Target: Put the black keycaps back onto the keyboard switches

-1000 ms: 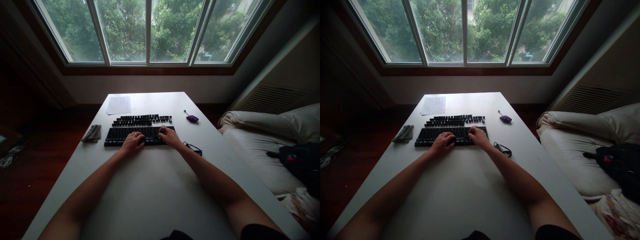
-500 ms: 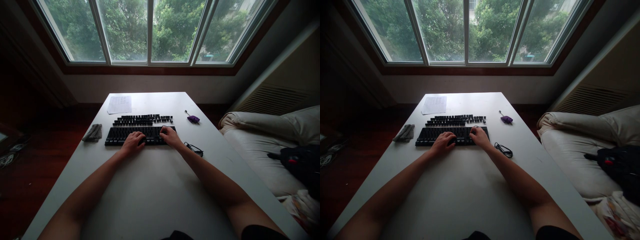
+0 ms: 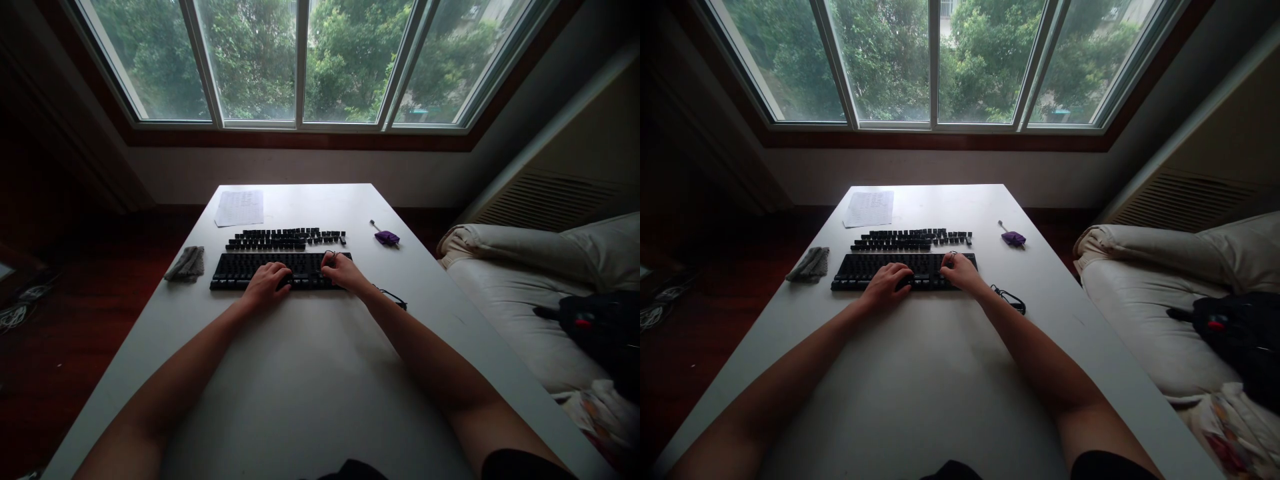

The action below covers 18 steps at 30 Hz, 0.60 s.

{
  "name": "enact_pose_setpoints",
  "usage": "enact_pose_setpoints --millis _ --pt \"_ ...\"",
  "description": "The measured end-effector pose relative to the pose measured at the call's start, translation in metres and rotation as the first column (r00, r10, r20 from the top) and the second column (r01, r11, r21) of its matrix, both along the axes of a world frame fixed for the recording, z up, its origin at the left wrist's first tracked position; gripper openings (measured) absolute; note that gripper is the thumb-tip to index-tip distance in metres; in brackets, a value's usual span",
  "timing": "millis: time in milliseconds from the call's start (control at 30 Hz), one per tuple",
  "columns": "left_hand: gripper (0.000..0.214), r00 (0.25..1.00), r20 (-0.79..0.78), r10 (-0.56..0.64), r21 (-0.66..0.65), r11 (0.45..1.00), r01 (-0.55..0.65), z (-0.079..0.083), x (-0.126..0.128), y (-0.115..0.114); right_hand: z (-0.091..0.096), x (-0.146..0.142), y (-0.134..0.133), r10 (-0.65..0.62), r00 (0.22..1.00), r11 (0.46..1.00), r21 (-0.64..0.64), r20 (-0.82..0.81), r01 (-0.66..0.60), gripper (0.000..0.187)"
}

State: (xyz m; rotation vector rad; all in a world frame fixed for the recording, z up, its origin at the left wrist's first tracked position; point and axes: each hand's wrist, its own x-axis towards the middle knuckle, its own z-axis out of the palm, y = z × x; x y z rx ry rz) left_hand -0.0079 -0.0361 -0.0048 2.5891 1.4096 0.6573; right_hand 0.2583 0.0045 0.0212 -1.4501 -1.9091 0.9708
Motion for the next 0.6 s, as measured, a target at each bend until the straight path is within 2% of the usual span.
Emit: enact_pose_setpoints --millis 133,367,600 --pt "0.035 1.0 -0.006 0.008 0.005 1.0 -0.008 -0.0017 0.0006 0.0006 -0.0018 -0.0002 -0.001 -0.013 0.999 1.0 -0.01 -0.035 0.012 0.007" --pt "0.035 1.0 -0.008 0.014 0.002 1.0 -0.014 -0.0039 0.0016 0.0017 0.0016 -0.0002 -0.0024 -0.025 0.995 0.986 0.166 0.093 0.009 0.008" --pt "0.035 1.0 -0.012 0.005 0.005 1.0 -0.005 -0.003 0.002 0.0003 -0.0054 0.002 0.0025 -0.012 0.993 0.987 0.158 0.113 -0.006 0.011"
